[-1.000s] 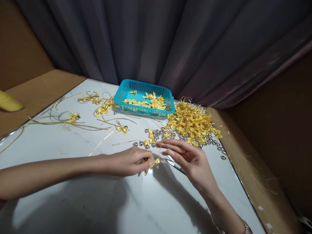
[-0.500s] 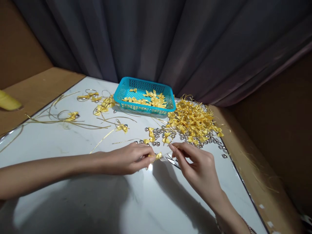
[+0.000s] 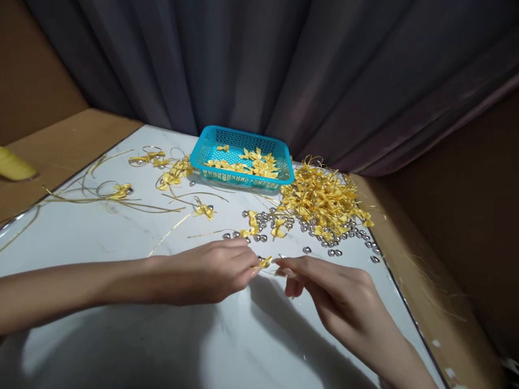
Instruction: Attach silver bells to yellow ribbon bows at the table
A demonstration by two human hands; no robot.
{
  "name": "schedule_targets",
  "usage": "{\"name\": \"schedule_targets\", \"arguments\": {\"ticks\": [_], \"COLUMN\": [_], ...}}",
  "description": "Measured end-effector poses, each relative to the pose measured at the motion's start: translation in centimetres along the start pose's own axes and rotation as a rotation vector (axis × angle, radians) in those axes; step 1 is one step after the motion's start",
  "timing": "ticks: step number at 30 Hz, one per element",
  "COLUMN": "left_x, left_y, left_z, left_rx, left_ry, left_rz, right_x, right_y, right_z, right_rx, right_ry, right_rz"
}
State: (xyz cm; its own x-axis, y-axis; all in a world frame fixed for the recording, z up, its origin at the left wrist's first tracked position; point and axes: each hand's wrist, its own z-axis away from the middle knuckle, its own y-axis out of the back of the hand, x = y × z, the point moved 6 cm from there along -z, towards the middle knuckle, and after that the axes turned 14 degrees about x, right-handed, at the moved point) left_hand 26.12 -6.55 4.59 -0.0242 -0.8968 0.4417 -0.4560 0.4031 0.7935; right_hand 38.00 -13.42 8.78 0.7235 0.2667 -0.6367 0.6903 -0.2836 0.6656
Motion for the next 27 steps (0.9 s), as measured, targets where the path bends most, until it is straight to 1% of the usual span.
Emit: {"name": "schedule_targets", "arguments": {"ticks": [3, 8, 13, 16, 23, 27], "left_x": [0.1, 0.5, 0.9, 0.9, 0.8, 0.8], "left_y": [-0.3, -0.8, -0.8, -1.0, -1.3, -1.6], "left_z": [0.2, 0.4, 0.3, 0.4, 0.7, 0.7], "left_rx": [-0.033, -0.102, -0.121, -0.124, -0.095, -0.111], "left_ry": [-0.01, -0.057, -0.098, -0.113, -0.123, -0.111], "left_rz": [0.013, -0.04, -0.096, -0.096, -0.084, -0.067], "right_x": [-0.2, 0.4, 0.9, 1.0, 1.1, 1.4], "right_y": [-0.3, -1.3, -1.7, -1.6, -2.0, -3.1], "right_z": [0.1, 0.3, 0.4, 0.4, 0.3, 0.4], "right_rx": [-0.004, 0.012, 0.019, 0.028, -0.012, -0.098], "right_ry": [0.024, -0.073, -0.159, -0.18, -0.207, -0.224], "right_rz": [0.027, 0.009, -0.049, -0.08, -0.098, -0.107]}}
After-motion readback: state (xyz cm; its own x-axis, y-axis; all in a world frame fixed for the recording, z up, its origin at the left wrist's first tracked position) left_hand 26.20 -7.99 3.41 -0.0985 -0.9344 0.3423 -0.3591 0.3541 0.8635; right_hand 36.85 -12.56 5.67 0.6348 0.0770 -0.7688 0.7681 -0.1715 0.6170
